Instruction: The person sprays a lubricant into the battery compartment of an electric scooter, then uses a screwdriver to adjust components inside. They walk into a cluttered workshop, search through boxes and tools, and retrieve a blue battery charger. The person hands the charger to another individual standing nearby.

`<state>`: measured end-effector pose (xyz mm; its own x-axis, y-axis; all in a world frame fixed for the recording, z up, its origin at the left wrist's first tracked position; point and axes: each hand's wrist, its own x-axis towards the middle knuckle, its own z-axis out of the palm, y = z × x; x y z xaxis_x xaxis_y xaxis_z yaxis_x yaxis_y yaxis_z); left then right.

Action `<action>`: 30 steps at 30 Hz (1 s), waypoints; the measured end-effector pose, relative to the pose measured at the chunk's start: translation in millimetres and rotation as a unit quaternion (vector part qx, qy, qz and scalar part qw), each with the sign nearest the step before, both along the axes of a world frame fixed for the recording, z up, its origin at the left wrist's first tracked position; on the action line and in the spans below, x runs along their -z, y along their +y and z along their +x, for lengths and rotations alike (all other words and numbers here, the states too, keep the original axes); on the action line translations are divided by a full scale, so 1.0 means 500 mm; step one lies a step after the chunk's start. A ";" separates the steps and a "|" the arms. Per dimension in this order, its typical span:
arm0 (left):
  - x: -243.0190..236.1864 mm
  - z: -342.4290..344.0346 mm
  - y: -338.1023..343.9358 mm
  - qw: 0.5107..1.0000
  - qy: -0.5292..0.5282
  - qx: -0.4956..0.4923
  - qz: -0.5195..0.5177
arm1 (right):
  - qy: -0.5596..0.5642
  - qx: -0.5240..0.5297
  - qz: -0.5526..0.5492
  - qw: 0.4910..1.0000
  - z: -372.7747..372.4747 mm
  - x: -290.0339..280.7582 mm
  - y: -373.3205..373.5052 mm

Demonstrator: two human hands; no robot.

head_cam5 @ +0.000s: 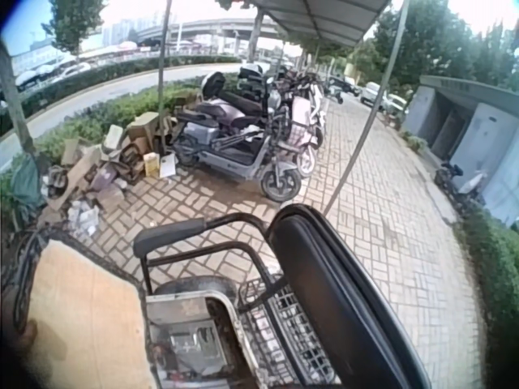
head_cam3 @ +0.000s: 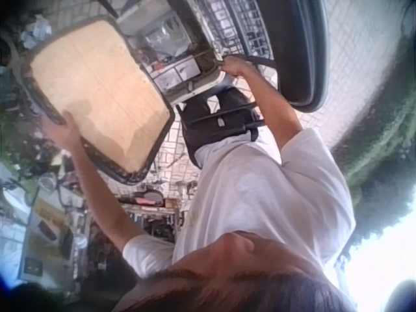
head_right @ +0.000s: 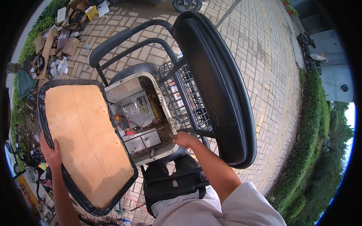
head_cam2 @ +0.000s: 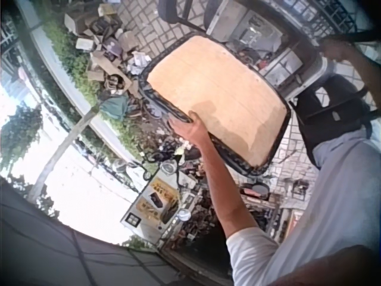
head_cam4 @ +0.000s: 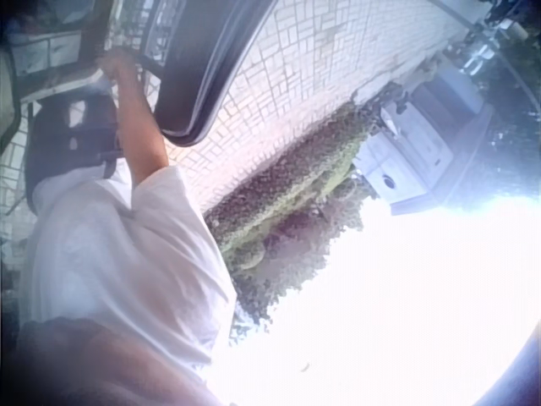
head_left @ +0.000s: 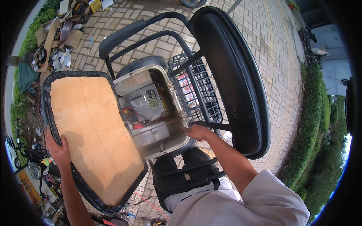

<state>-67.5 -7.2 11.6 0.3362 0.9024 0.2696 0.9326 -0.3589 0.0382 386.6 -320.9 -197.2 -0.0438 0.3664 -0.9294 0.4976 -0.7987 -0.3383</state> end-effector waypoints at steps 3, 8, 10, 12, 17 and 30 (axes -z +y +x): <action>-0.004 0.002 -0.002 1.000 0.003 0.007 0.004 | -0.111 0.102 0.088 0.985 -0.021 0.014 -0.044; 0.002 -0.009 -0.002 1.000 0.009 0.007 0.007 | -0.210 0.206 0.095 0.951 -0.071 0.003 -0.073; 0.003 -0.009 -0.002 1.000 0.011 0.011 0.011 | -0.237 0.204 0.094 0.945 -0.092 0.016 -0.083; 0.003 -0.005 0.002 1.000 0.010 0.014 0.013 | -0.247 0.218 0.068 0.942 -0.104 0.037 -0.082; 0.006 -0.007 0.003 1.000 0.015 0.019 0.016 | -0.249 0.222 0.102 0.937 -0.116 0.047 -0.086; 0.007 -0.003 0.001 1.000 0.019 0.005 0.014 | -0.250 0.282 0.063 0.924 -0.195 0.083 -0.093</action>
